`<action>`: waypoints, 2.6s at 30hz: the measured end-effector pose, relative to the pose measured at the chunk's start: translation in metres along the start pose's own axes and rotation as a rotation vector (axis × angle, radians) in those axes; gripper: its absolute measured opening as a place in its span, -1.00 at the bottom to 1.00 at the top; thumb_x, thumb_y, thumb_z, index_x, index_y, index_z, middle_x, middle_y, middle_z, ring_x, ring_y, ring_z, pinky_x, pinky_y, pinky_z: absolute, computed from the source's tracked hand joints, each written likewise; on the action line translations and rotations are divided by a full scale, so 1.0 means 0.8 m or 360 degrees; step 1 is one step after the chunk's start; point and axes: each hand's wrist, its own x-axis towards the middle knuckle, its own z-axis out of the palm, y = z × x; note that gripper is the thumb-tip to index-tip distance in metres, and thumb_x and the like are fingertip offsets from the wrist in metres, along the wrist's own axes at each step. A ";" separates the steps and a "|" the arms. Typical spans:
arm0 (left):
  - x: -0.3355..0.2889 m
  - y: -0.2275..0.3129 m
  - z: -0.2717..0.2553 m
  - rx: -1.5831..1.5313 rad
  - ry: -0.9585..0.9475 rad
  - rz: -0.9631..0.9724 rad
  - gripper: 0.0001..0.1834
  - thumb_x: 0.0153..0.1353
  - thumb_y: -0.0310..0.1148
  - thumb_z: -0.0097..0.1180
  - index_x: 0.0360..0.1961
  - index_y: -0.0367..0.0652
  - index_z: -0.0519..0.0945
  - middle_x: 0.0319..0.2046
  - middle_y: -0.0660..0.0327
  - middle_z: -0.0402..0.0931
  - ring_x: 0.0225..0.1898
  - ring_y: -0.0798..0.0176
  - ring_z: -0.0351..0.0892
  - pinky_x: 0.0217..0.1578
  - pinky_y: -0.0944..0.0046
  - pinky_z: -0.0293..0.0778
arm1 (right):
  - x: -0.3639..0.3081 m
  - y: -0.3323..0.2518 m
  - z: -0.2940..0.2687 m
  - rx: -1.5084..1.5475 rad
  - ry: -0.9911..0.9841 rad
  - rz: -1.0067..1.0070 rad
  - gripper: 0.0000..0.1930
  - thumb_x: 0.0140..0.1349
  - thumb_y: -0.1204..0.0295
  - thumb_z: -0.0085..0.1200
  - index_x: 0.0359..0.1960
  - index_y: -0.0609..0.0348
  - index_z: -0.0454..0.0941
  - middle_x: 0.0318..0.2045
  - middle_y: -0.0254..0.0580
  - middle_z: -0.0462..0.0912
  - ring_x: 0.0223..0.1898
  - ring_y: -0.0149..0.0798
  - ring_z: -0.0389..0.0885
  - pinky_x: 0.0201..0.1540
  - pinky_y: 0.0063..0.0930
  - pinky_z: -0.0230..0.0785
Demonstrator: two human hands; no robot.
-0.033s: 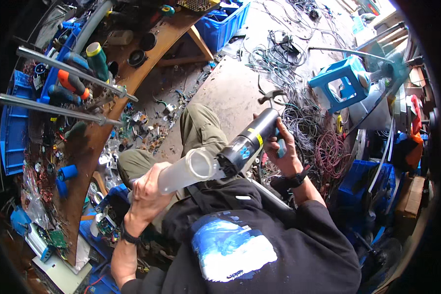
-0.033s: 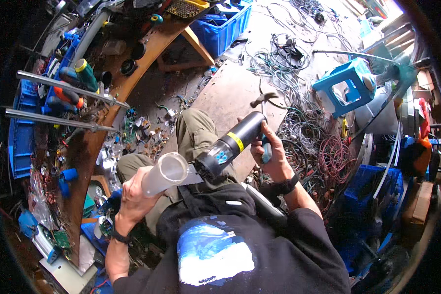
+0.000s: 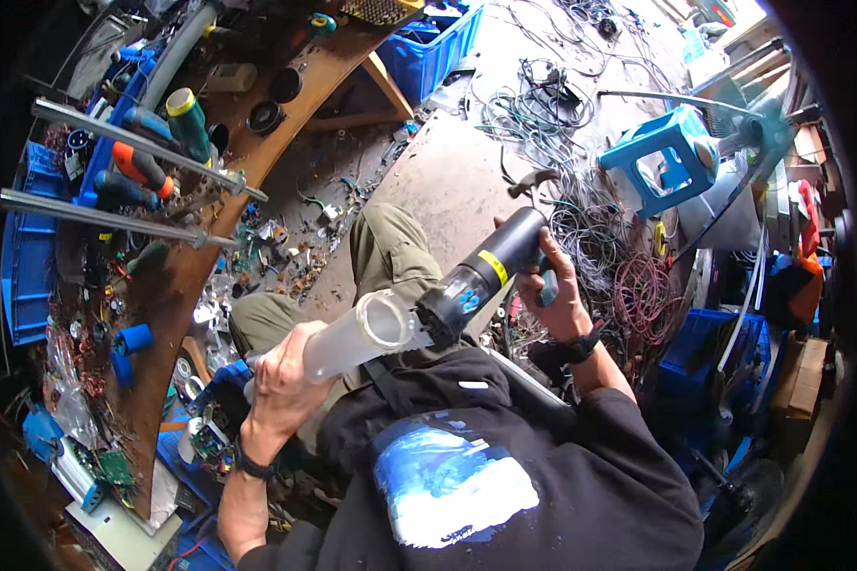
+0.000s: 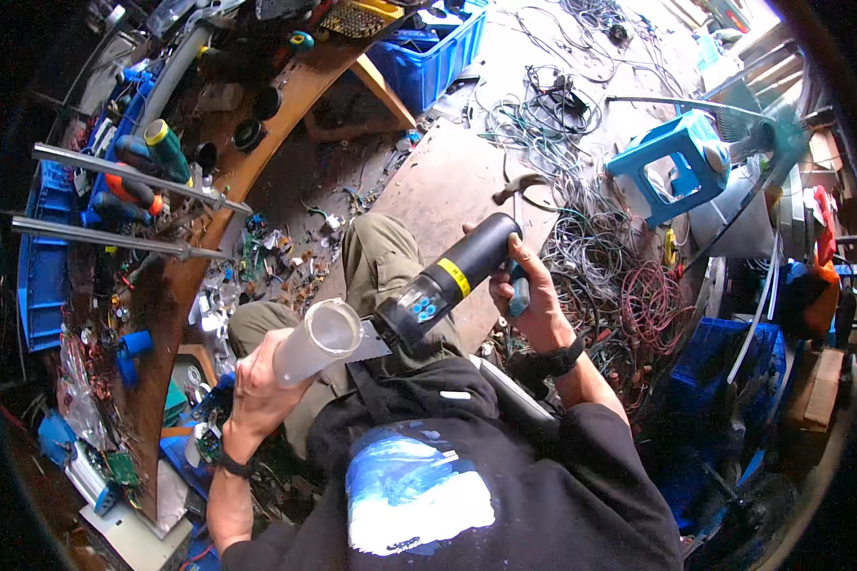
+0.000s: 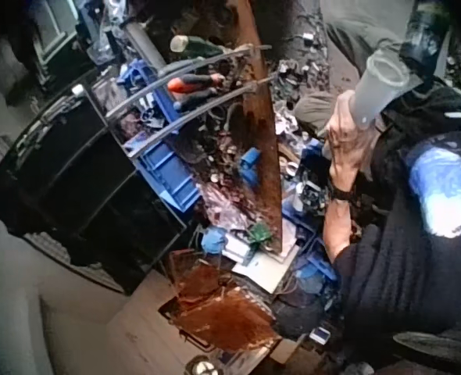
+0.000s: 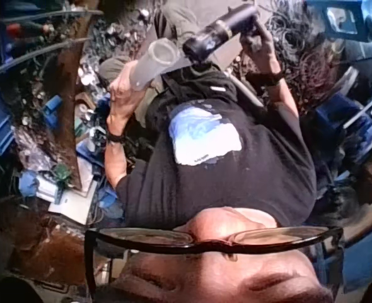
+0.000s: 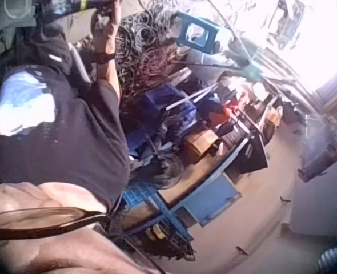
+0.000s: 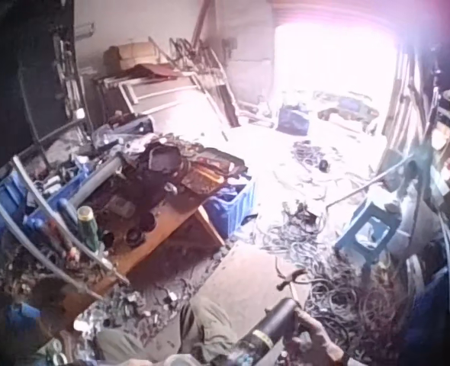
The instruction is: The person assembles a cylindrical light fixture by attaching a translucent tube to a black housing, inserting a blue battery pack, and securing the components. They then use a hammer to tap the assembly and inspect the fit.
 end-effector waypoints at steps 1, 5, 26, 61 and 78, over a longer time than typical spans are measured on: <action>-0.008 -0.003 -0.002 0.0070 0.0012 -0.0025 -0.52 0.08 -0.47 0.45 0.03 -0.17 0.55 -0.19 -0.01 0.68 -0.19 -0.21 0.73 -0.19 -0.02 0.64 | -0.005 -0.004 0.011 -0.0175 -0.0194 -0.0088 -0.33 0.44 0.09 0.27 0.40 0.29 0.40 -0.19 -0.20 0.69 -0.59 -0.59 0.43 -0.58 -0.77 0.32; -0.030 -0.015 0.004 0.0243 0.0045 -0.0215 -0.49 0.09 -0.42 0.46 0.06 -0.13 0.54 -0.22 -0.06 0.70 -0.23 -0.24 0.73 -0.21 -0.07 0.63 | -0.026 -0.009 0.057 -0.0785 -0.0248 -0.0400 -0.15 0.33 0.05 0.36 0.48 0.30 0.28 0.16 -0.05 0.65 -0.58 -0.61 0.40 -0.51 -0.79 0.32; -0.090 -0.075 0.025 0.0279 0.0162 -0.0612 -0.34 0.01 -0.30 0.60 0.10 -0.14 0.50 -0.23 -0.06 0.73 -0.19 -0.24 0.76 -0.20 -0.05 0.64 | -0.063 0.087 0.143 -0.0935 -0.0974 -0.0205 -0.22 -0.01 0.42 0.68 -0.04 0.10 0.15 0.16 0.11 0.44 0.44 -0.06 0.38 0.22 -0.26 0.42; -0.305 -0.086 -0.002 0.0303 0.0599 -0.0893 -0.63 0.08 -0.44 0.44 -0.08 -0.01 0.60 -0.28 0.08 0.70 -0.21 -0.26 0.72 -0.21 -0.13 0.62 | 0.056 0.098 0.106 -0.1962 0.0018 -0.0606 -0.82 0.48 0.37 0.23 -0.01 0.11 0.55 -0.63 -0.57 0.39 -0.67 -0.62 0.28 -0.64 -0.53 0.09; -0.302 -0.068 -0.004 0.0232 0.0556 -0.0966 -0.57 0.11 -0.34 0.49 0.03 -0.05 0.67 -0.28 -0.10 0.72 -0.24 -0.33 0.73 -0.25 -0.14 0.65 | 0.254 0.033 0.394 -0.2516 -0.0627 -0.1690 -0.54 0.29 0.38 0.27 0.23 0.18 0.63 -0.21 0.04 0.79 -0.21 -0.22 0.76 -0.08 -0.28 0.59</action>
